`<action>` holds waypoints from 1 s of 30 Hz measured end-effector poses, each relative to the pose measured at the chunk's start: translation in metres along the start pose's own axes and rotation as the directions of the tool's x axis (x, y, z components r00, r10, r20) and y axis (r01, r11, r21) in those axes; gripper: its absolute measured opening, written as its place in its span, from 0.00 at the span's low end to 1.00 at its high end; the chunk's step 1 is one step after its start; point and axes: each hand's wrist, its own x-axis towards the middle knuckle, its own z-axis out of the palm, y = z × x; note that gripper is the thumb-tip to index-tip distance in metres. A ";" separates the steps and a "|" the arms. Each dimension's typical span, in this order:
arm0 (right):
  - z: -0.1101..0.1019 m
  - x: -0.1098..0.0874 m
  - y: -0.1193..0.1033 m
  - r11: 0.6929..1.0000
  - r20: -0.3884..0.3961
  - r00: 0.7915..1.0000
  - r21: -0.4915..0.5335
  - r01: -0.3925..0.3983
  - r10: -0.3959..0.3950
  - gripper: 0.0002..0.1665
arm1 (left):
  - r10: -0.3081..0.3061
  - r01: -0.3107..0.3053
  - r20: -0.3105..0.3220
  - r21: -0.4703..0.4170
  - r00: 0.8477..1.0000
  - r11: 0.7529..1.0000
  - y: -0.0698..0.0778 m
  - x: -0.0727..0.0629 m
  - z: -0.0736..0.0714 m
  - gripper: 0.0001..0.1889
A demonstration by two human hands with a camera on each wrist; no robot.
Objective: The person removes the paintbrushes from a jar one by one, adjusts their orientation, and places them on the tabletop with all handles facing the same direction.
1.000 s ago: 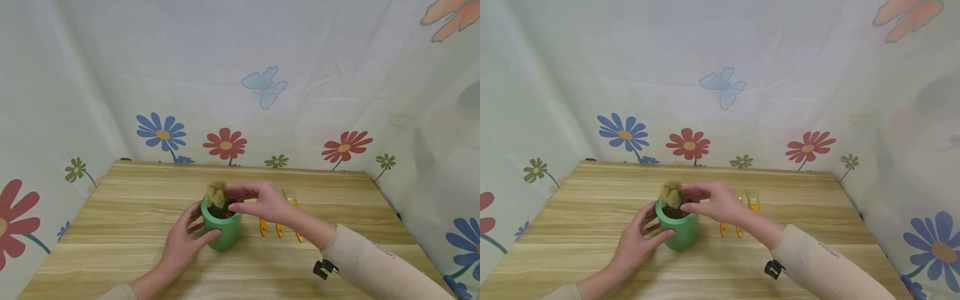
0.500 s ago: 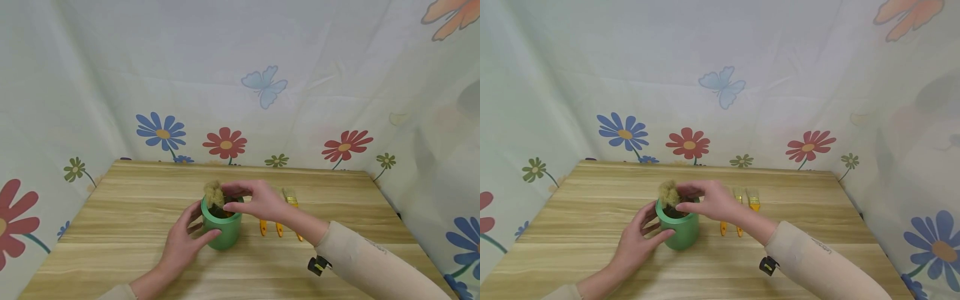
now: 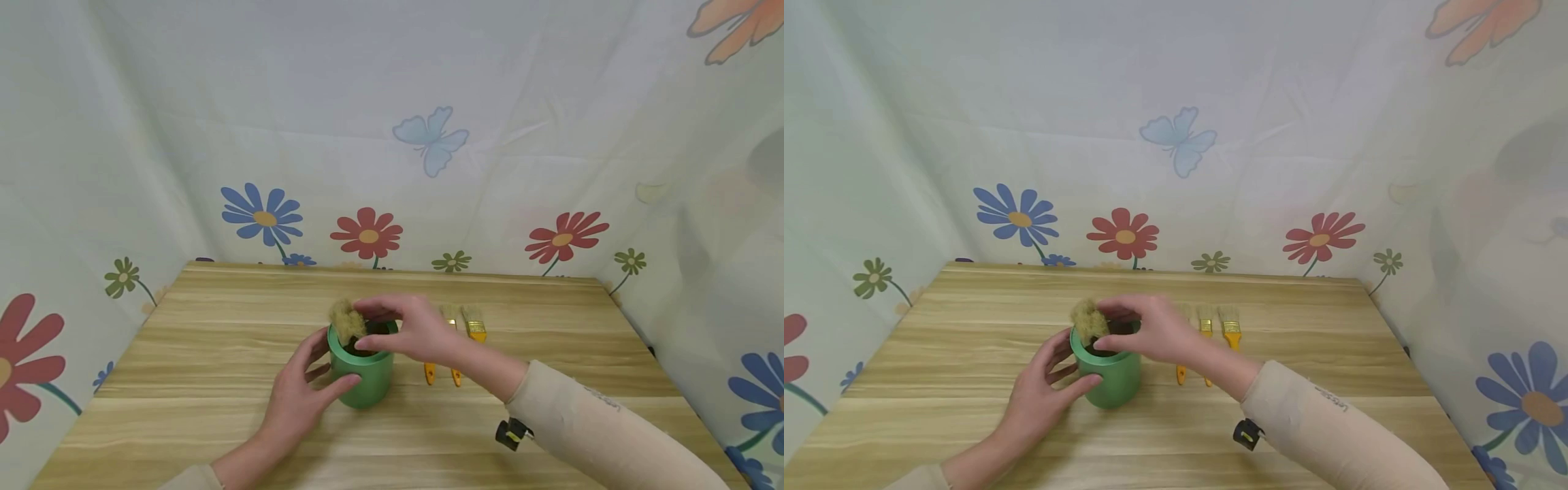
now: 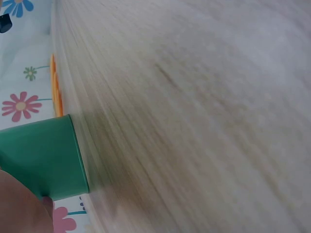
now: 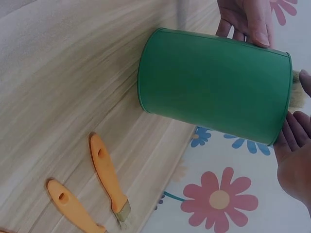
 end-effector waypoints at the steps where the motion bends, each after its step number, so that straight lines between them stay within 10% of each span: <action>1: 0.001 0.000 0.000 1.000 -0.003 1.000 -0.008 0.001 -0.001 0.34 | 0.001 -0.001 -0.001 0.000 1.000 1.000 0.000 0.000 0.000 0.45; 30: 0.005 0.008 0.014 0.991 -0.099 0.987 -0.040 0.125 -0.129 0.18 | -0.007 0.007 0.012 -0.010 1.000 1.000 -0.001 0.000 0.000 0.45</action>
